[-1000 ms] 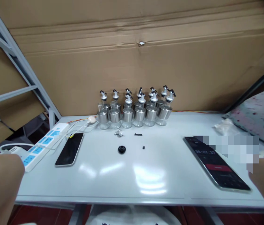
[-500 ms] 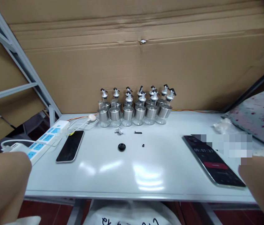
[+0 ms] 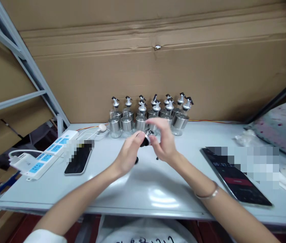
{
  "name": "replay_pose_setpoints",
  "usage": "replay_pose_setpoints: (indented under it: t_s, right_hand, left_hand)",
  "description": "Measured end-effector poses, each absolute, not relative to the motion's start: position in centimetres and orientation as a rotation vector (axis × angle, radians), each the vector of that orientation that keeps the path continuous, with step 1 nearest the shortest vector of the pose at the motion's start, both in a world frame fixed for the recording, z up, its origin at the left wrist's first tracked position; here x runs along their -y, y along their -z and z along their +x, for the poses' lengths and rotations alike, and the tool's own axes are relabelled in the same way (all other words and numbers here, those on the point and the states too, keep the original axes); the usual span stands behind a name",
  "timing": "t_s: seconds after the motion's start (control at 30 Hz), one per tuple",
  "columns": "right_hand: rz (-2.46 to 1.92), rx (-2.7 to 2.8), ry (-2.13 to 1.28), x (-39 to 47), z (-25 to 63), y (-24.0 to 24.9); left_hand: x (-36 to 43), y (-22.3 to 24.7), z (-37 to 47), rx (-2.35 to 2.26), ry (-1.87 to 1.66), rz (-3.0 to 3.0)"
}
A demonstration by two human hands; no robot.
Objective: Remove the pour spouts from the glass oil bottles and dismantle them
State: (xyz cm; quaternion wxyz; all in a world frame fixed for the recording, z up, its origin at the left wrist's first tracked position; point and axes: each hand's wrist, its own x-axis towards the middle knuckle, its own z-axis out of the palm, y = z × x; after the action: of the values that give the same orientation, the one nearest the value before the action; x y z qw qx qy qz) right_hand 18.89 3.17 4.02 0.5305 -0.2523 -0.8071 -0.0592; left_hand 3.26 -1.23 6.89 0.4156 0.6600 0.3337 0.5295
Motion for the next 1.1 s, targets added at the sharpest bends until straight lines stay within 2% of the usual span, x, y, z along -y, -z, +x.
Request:
replay_pose_setpoints:
  t_s: [0.13,0.23,0.47,0.6,0.8,0.93,1.1]
  right_hand:
    - [-0.556,2.036,0.151,-3.5,18.9,-2.1]
    - [-0.613,2.098,0.140,-3.3,18.8,-1.4]
    - [-0.630,2.109,0.105,-2.7,18.9,-1.7]
    - [-0.635,2.120,0.228,-2.9,19.1,-1.4]
    - [-0.708,2.123,0.250,-3.5,19.0,-0.7]
    - [-0.817,2.175,0.466,-3.5,18.9,-0.5]
    - [-0.781,2.076,0.656,-3.1,19.0,-1.2]
  left_hand:
    - [-1.0,-2.6,3.8,-0.796,-1.145,1.501]
    - [-1.3,-1.4,3.5,-0.770,-1.041,1.400]
    - [-0.5,-2.1,2.8,-0.724,-0.969,1.599]
    - [-0.7,-2.2,2.7,-0.728,-0.837,1.703]
    - [-0.5,-1.1,3.0,-1.009,-0.880,1.848]
    - [-0.9,-1.1,2.5,-1.122,-0.921,2.138]
    - [-0.7,-1.8,2.1,-1.006,-0.915,2.257]
